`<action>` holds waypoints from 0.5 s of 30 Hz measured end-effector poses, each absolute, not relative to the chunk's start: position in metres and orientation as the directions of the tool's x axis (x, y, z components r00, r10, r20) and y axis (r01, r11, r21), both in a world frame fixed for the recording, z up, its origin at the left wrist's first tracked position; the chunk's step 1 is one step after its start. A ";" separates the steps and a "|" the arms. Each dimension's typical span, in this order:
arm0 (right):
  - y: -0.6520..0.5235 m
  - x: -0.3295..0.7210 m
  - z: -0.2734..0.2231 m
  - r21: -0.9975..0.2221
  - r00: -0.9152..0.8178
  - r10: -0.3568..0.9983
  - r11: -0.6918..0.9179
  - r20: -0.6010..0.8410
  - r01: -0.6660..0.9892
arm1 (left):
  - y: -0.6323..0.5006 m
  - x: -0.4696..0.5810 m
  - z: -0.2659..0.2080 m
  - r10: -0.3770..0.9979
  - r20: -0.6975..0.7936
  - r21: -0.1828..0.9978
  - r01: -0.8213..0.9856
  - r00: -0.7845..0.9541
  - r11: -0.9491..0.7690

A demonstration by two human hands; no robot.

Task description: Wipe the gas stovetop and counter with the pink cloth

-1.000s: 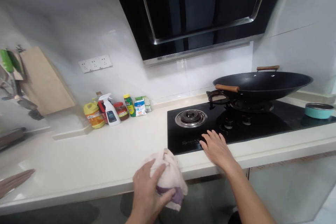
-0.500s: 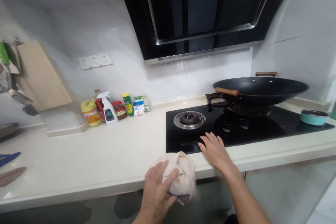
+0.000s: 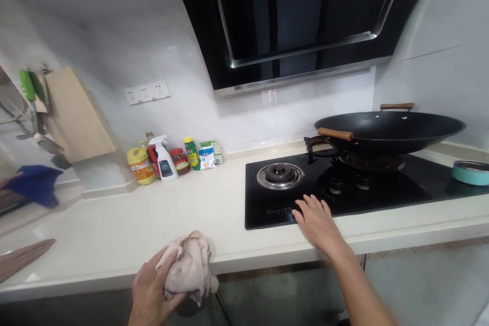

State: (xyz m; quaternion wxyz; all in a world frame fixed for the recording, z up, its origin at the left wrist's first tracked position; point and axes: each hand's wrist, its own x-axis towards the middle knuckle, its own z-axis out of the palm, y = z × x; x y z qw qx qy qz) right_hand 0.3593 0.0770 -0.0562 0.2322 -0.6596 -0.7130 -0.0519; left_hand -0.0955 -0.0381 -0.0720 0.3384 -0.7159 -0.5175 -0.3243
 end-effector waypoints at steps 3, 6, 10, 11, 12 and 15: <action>0.077 0.360 -0.056 -0.225 -0.022 0.921 0.119 0.390 0.967 | -0.038 -0.092 -0.074 0.522 0.823 -0.133 0.969 0.225 -0.208; 0.077 0.360 -0.058 -0.223 -0.027 0.913 0.127 0.407 0.967 | -0.037 -0.075 -0.074 0.561 0.806 -0.110 0.979 0.189 -0.172; 0.079 0.361 -0.062 -0.224 -0.026 0.906 0.132 0.422 0.966 | -0.038 -0.032 -0.068 0.612 0.764 -0.096 0.974 0.203 -0.203; 0.079 0.361 -0.062 -0.222 -0.025 0.907 0.130 0.421 0.966 | -0.039 -0.018 -0.066 0.607 0.761 -0.095 0.965 0.230 -0.246; 0.080 0.362 -0.063 -0.217 -0.024 0.907 0.127 0.421 0.968 | -0.038 -0.003 -0.064 0.612 0.754 -0.077 0.958 0.238 -0.278; 0.081 0.362 -0.064 -0.203 -0.029 0.902 0.127 0.430 0.971 | -0.034 0.044 -0.061 0.618 0.735 -0.044 0.929 0.280 -0.368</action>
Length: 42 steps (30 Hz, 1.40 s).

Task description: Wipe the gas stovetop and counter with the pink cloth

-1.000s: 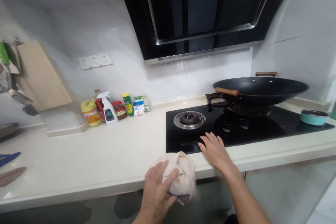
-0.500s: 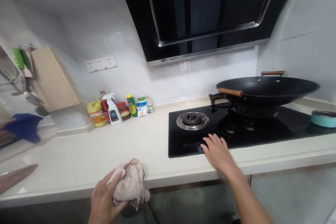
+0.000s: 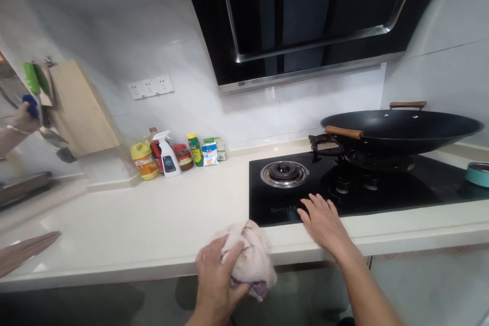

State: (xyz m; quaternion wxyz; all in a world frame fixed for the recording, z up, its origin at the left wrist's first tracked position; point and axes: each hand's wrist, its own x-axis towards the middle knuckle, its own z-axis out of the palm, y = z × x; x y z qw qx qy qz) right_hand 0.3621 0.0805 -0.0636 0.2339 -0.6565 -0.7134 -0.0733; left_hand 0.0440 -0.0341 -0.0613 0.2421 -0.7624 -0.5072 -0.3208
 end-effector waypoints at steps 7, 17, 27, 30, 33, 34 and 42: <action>0.081 0.363 -0.065 -0.206 -0.034 0.899 0.137 0.437 0.969 | -0.014 0.131 -0.069 0.611 0.672 -0.105 0.871 0.418 -0.480; 0.077 0.360 -0.058 -0.228 -0.035 0.906 0.144 0.422 0.963 | -0.015 0.110 -0.062 0.523 0.741 -0.039 0.805 0.421 -0.593; 0.075 0.358 -0.055 -0.256 -0.023 0.914 0.138 0.406 0.957 | -0.020 0.034 -0.046 0.548 0.772 0.005 0.859 0.322 -0.511; 0.075 0.358 -0.055 -0.254 -0.022 0.913 0.136 0.407 0.957 | -0.013 0.028 -0.035 0.647 0.724 0.172 0.846 0.238 -0.504; 0.076 0.358 -0.056 -0.252 -0.025 0.908 0.142 0.418 0.957 | -0.001 0.034 -0.013 0.803 0.588 0.494 0.745 0.092 -0.447; 0.077 0.358 -0.057 -0.250 -0.026 0.907 0.143 0.420 0.958 | 0.004 0.038 -0.004 0.850 0.523 0.596 0.687 0.061 -0.416; 0.077 0.359 -0.055 -0.245 -0.023 0.910 0.135 0.413 0.960 | 0.077 0.068 0.038 0.988 0.131 0.677 0.721 0.079 -0.147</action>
